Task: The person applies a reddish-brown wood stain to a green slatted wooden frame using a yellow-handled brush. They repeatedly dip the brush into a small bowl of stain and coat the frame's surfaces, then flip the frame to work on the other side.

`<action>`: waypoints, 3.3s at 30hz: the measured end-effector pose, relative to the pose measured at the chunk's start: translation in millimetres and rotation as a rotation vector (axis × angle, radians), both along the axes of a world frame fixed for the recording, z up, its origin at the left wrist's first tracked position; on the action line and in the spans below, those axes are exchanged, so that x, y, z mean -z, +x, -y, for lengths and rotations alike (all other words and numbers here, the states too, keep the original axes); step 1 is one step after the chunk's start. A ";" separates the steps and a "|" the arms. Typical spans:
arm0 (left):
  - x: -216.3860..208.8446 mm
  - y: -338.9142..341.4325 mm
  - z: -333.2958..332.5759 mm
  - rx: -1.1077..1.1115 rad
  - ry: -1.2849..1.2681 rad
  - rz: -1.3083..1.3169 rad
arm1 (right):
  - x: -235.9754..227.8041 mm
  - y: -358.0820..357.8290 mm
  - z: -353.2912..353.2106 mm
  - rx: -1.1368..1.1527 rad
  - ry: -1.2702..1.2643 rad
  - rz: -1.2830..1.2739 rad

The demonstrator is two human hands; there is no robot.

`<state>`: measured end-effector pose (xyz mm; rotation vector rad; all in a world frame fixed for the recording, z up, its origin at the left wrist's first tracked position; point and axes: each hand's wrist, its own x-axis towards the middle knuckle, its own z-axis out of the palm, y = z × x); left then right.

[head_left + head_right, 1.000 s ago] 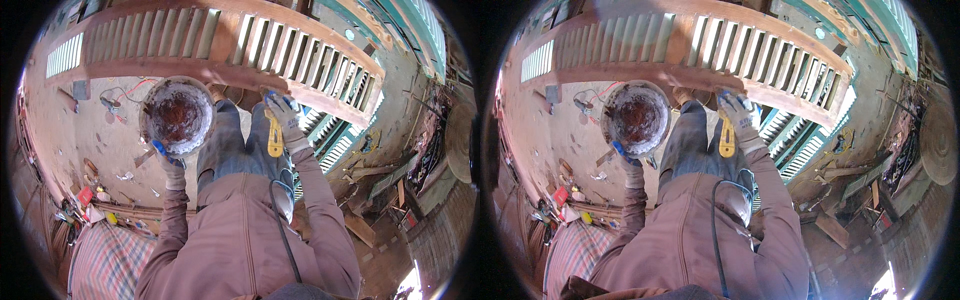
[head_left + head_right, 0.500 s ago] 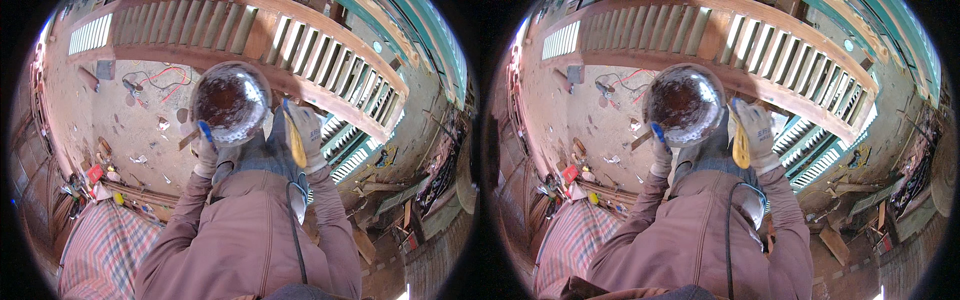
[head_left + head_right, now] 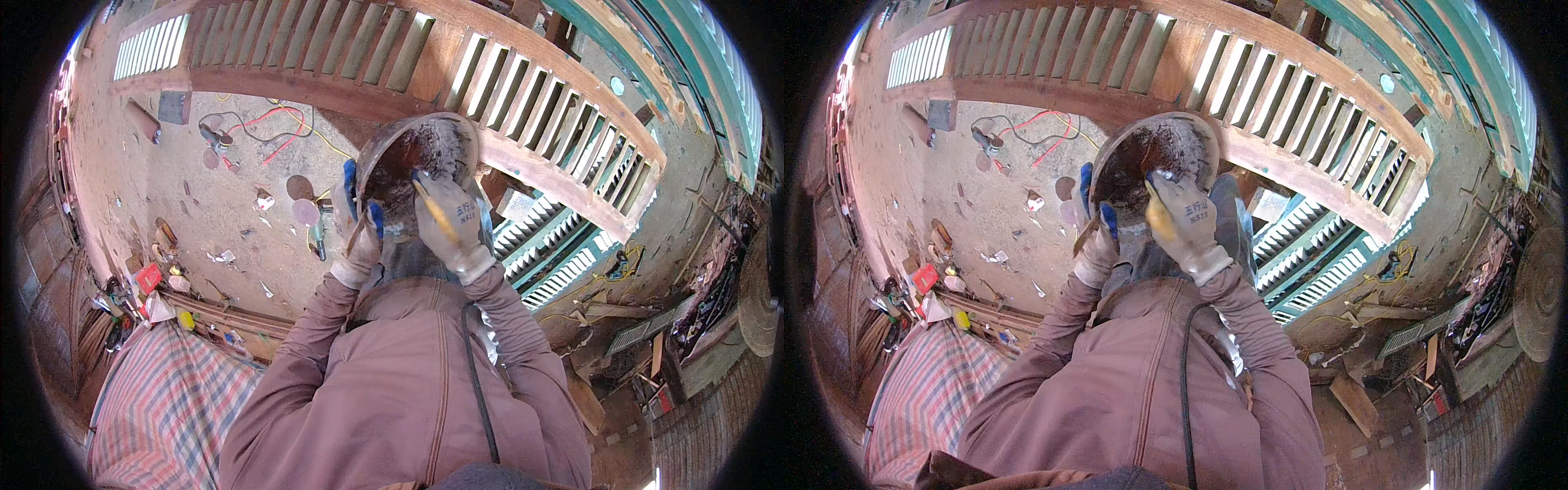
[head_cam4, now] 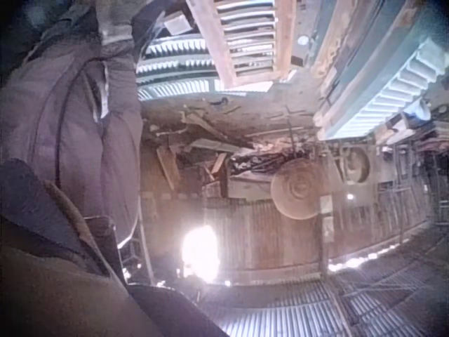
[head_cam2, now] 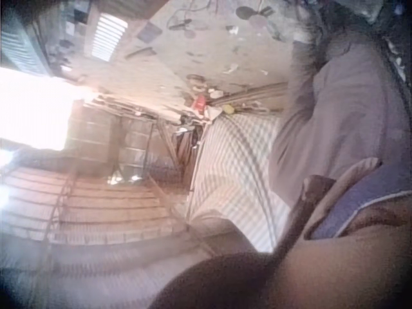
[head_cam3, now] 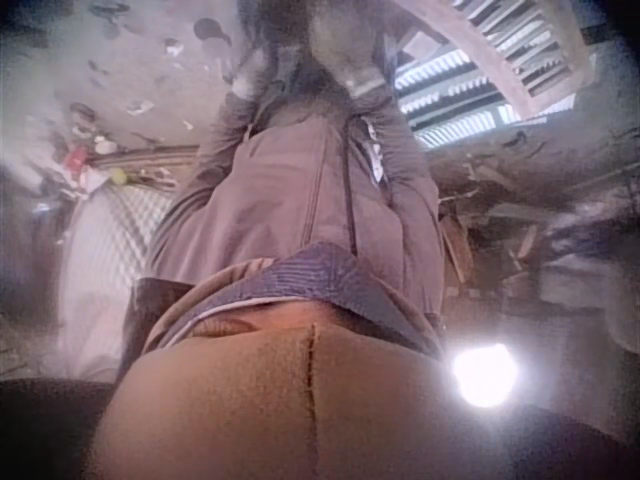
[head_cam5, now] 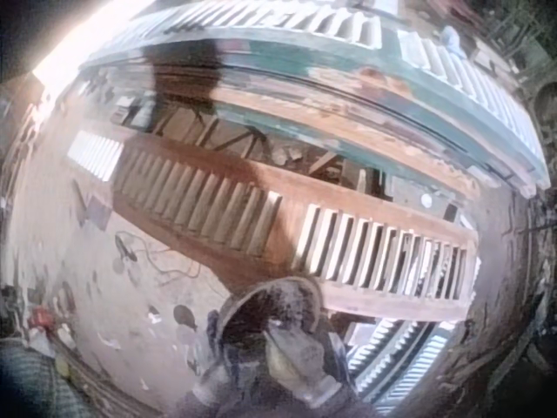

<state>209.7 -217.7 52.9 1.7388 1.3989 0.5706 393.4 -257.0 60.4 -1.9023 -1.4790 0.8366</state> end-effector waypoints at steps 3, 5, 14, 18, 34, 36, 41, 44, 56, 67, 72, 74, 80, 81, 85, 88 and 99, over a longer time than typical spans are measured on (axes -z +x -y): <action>2.4 -5.1 -3.7 0.018 0.015 0.085 | 18.6 -4.1 20.1 0.237 -0.062 -0.350; -2.6 -2.1 -4.6 -0.013 -0.034 0.148 | 28.0 24.1 40.7 0.035 -0.034 -0.235; 46.7 -48.4 21.0 -0.744 -0.509 0.614 | -9.7 63.9 75.1 0.149 -0.120 -0.147; 41.7 -68.2 0.1 -0.729 -0.396 0.727 | 6.1 92.8 55.1 0.144 0.147 0.174; 103.1 -111.1 57.5 -0.630 -0.713 0.904 | -6.3 5.4 -41.4 0.016 0.161 0.015; 112.1 -124.4 60.8 -0.280 -0.401 0.573 | -10.1 9.9 -39.8 -0.073 0.152 0.062; 72.3 -84.5 39.3 -0.182 -0.337 0.391 | -20.0 18.9 -26.3 -0.209 0.037 0.130; 50.5 -60.5 30.8 -0.157 -0.318 0.354 | -17.5 30.1 -14.3 -0.237 -0.005 0.019; 32.3 -18.6 -18.7 -0.508 -0.477 0.569 | -33.6 74.0 30.4 0.545 -0.467 -0.924; 58.9 -51.0 -110.8 -0.642 -0.210 0.674 | 19.0 96.3 24.8 0.160 0.069 0.300; 80.3 -40.7 -151.8 -0.730 -0.152 0.930 | 59.8 99.6 21.8 0.031 0.152 0.649; 110.9 -70.3 -162.4 -0.533 -0.078 0.723 | 65.5 97.5 18.9 -0.007 0.115 0.644; 106.5 -31.7 -169.0 -0.616 -0.215 0.917 | 73.7 86.1 31.9 -0.077 0.034 0.517; 117.2 -40.0 -169.4 -0.575 -0.219 0.906 | 70.8 89.4 33.4 -0.110 0.041 0.532; 120.6 -37.0 -170.0 -0.589 -0.235 0.876 | 78.0 98.8 28.3 0.093 0.163 0.571; 122.3 -42.1 -172.4 -0.601 -0.268 0.944 | 60.2 101.9 5.3 0.071 0.103 0.585; 101.4 -23.1 -164.7 -0.661 -0.266 0.865 | 70.4 108.8 38.9 0.095 0.142 0.626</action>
